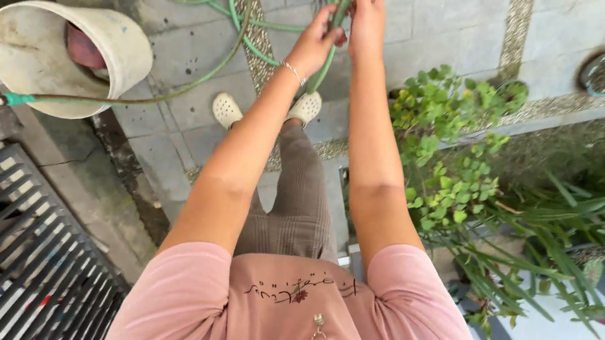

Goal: Using a garden hose to water potted plants in a backyard patio area.

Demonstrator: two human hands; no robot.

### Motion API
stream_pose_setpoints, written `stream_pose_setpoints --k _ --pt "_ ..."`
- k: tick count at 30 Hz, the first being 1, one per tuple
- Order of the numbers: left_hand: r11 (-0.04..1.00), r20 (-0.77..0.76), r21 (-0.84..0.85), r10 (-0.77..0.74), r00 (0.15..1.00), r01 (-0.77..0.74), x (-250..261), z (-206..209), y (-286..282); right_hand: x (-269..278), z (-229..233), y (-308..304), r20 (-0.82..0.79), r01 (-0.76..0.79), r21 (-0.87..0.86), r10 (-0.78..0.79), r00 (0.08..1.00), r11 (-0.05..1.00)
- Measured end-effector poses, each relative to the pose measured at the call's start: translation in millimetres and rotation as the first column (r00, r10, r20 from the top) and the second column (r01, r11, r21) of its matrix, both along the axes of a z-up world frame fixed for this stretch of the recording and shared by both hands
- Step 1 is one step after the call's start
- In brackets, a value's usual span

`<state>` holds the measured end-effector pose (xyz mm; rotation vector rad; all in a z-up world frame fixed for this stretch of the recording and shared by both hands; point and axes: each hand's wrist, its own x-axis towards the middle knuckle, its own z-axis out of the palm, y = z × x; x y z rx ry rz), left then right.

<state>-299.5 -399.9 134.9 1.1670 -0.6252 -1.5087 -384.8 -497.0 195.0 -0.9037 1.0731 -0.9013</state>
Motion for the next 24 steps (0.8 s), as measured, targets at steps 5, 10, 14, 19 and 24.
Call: stream_pose_setpoints --k 5,10,14,19,24 --pt "0.999 0.023 0.025 0.02 1.0 -0.021 -33.6 39.8 -19.7 -22.0 -1.8 -47.7 -0.002 0.009 0.017 -0.009 1.0 1.0" --pt "1.0 0.2 -0.02 -0.016 0.98 0.021 -40.5 36.1 -28.7 -34.3 45.9 -86.1 0.174 0.089 0.05 -0.097 0.98 0.995" --pt "0.999 0.242 0.037 -0.043 0.969 0.035 -7.3 11.7 -31.4 -30.1 86.4 -129.0 0.166 0.103 0.064 -0.112 0.98 0.993" --pt "0.993 0.206 0.121 -0.009 0.979 -0.016 65.1 36.2 -68.4 -8.3 125.4 -170.2 -0.003 0.049 -0.063 -0.049 0.999 0.997" --pt "0.991 0.177 0.128 0.026 0.984 -0.049 108.5 83.0 -119.0 8.4 137.2 -206.0 -0.069 0.002 -0.15 -0.013 0.998 0.989"
